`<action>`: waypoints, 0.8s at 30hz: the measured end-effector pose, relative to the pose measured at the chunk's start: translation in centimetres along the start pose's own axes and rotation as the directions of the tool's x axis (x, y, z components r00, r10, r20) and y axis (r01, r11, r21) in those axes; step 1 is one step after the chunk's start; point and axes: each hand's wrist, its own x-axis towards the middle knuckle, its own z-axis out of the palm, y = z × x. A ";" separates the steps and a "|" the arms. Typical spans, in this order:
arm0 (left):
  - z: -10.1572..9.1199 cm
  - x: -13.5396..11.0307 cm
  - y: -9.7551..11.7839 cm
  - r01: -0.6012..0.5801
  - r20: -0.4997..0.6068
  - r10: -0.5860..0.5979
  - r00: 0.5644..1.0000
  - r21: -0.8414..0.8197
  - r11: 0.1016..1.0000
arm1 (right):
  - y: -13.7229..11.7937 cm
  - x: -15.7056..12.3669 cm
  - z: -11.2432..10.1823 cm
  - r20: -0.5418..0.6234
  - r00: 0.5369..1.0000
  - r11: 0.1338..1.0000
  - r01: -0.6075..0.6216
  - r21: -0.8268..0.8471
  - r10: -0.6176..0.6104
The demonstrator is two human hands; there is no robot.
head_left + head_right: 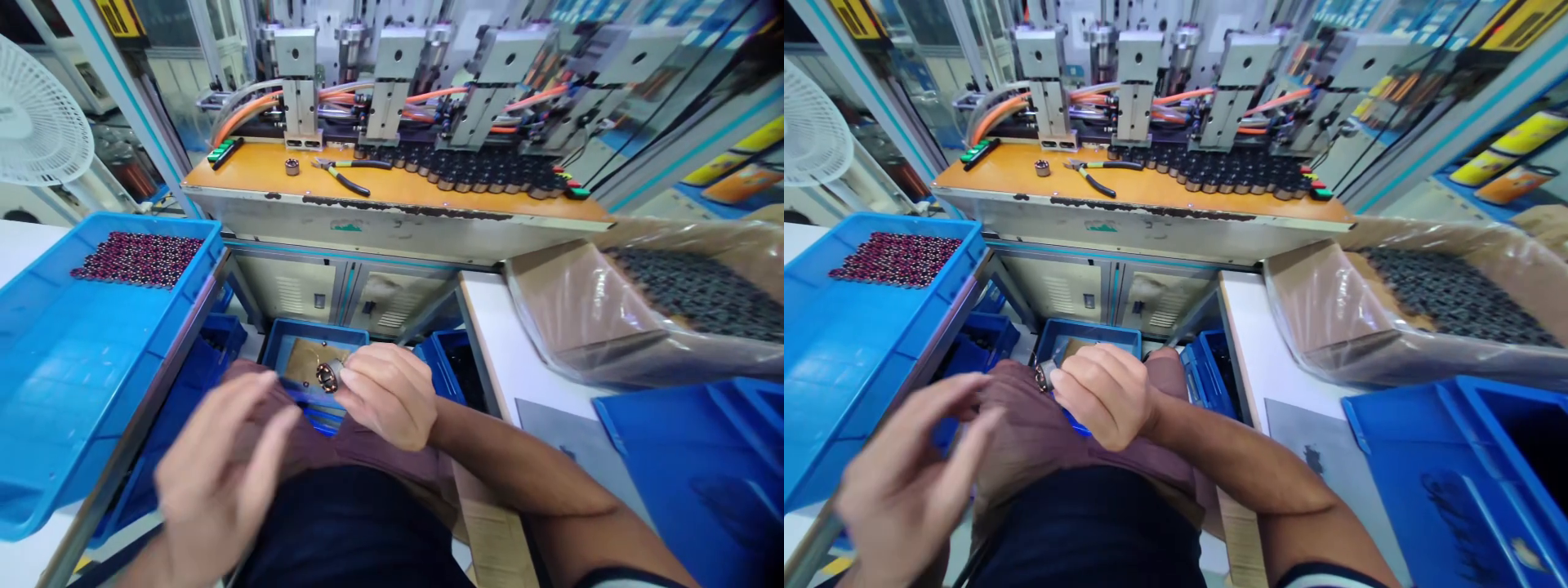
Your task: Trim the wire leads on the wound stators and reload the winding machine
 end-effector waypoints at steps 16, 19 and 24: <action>3.0 0.8 -1.6 -0.198 0.092 0.206 0.974 -0.083 0.977 | -2.6 3.8 -0.6 0.196 0.906 0.851 -0.420 0.316 0.375; 2.8 0.8 -1.8 -0.254 0.113 0.255 0.960 -0.023 0.967 | -2.6 4.0 -0.4 0.182 0.910 0.861 -0.413 0.298 0.374; 2.6 0.9 -1.9 -0.285 0.126 0.281 0.951 0.013 0.958 | -3.1 4.3 -0.2 0.173 0.908 0.866 -0.416 0.278 0.381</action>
